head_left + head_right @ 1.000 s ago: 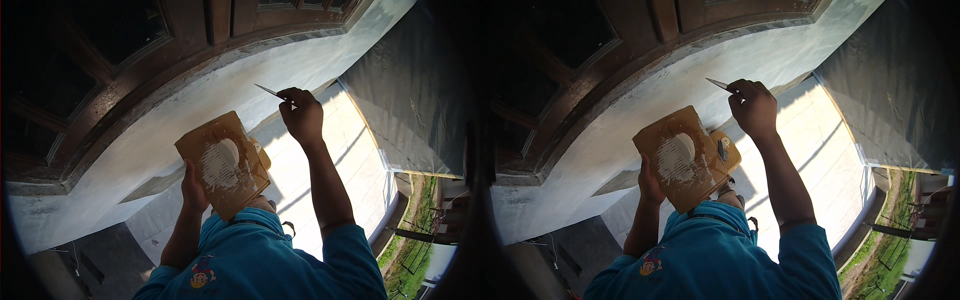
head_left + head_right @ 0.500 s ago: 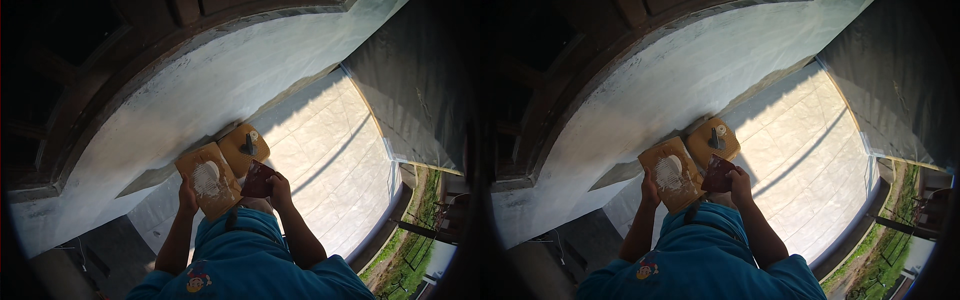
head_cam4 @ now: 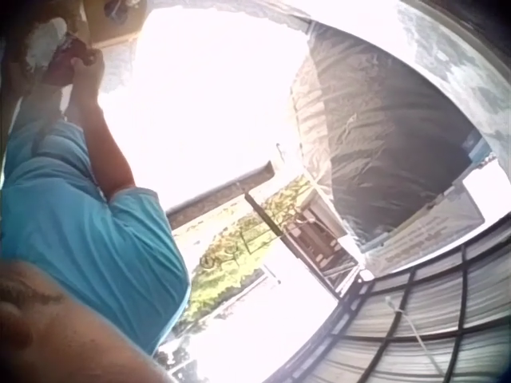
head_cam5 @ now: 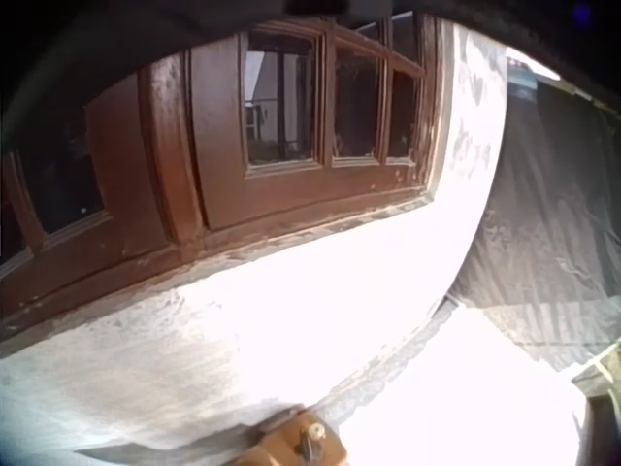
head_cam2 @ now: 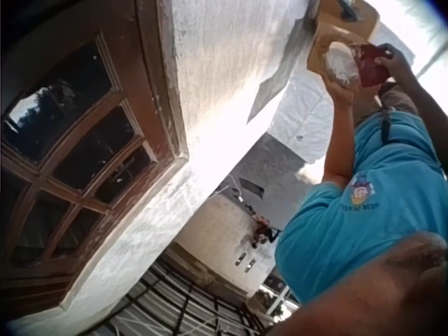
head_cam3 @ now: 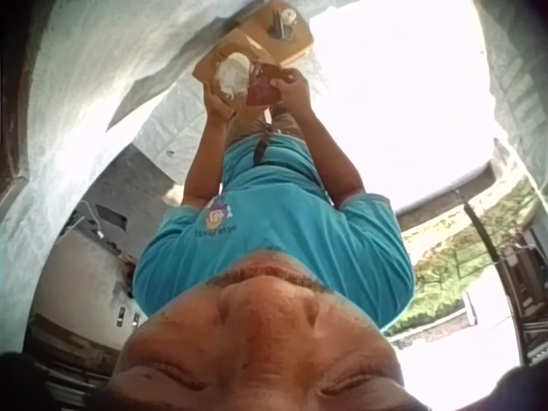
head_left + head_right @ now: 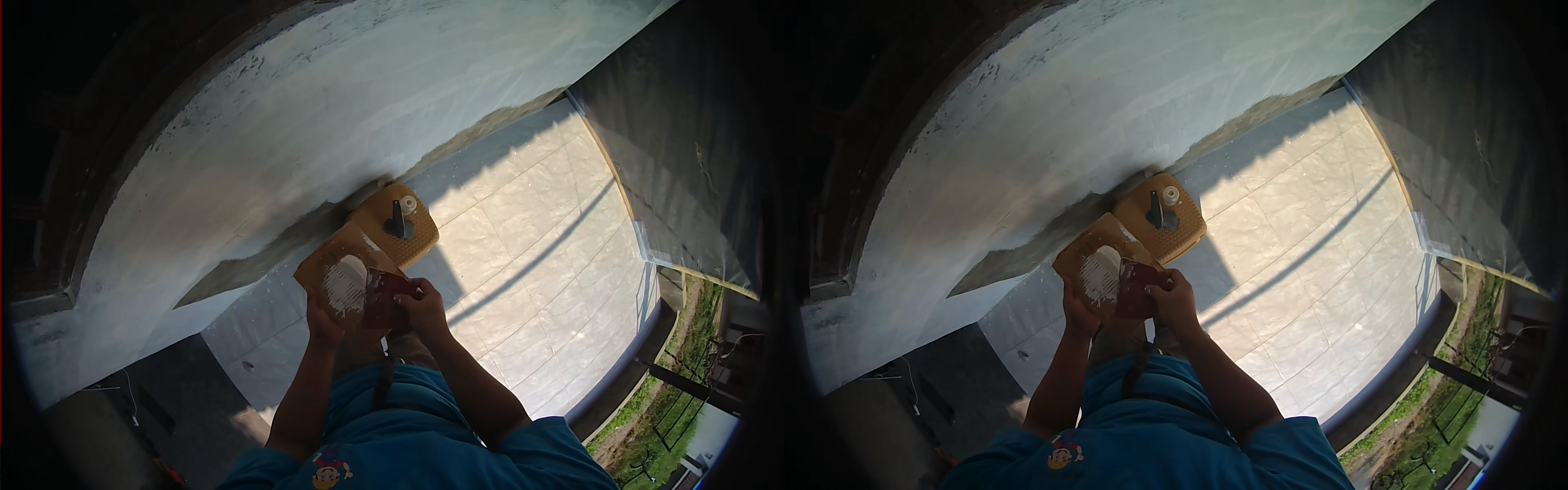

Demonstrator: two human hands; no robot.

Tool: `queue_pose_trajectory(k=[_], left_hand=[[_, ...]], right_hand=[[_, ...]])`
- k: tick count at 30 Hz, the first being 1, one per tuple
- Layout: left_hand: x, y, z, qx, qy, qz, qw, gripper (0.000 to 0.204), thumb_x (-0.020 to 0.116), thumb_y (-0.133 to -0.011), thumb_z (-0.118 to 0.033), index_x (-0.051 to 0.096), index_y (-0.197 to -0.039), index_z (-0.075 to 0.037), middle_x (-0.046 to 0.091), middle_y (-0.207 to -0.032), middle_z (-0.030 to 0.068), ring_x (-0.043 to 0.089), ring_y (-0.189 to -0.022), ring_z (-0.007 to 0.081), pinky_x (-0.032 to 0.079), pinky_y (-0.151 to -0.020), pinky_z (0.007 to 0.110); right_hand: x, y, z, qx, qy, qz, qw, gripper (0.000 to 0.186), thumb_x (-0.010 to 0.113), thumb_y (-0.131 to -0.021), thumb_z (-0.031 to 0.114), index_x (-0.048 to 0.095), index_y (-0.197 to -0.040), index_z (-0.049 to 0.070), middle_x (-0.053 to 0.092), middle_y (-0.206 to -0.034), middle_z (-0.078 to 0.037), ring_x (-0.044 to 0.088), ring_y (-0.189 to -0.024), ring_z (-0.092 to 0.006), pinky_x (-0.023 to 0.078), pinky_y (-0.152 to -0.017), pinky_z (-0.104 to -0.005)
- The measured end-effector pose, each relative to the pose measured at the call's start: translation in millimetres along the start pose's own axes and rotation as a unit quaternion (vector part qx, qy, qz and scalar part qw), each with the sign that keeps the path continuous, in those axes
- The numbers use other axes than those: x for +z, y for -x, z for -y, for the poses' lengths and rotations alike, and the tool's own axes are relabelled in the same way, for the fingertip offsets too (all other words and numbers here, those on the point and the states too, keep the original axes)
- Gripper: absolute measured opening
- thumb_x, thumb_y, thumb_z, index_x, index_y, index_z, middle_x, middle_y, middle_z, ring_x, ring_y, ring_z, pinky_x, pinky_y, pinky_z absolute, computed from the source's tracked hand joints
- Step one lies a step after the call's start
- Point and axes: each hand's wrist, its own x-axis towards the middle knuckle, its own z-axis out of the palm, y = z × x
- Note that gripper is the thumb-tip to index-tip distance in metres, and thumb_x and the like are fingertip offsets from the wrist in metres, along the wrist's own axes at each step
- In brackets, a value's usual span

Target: Applying putty/plaster to a wall and window frame using a putty knife and cardboard hawk.

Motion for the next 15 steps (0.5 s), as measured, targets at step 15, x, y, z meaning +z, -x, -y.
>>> queue_pose_trajectory(k=[15], left_hand=[[84.9, 16.0, -43.3, -0.003, -0.038, 0.113, 0.993, 0.072, 0.037, -0.097, -0.062, 0.037, -0.146, -0.009, 0.046, -0.143, 0.0155, 0.048, -0.127, 0.0361, 0.039, -0.107, 0.053]], right_hand=[[6.0, -1.9, 95.7, -0.162, 0.074, -0.038, 0.983, 0.024, 0.066, -0.082, 0.007, 0.065, -0.103, -0.002, 0.071, -0.091, -0.012, 0.067, -0.083, -0.0159, 0.053, -0.075, -0.0300]])
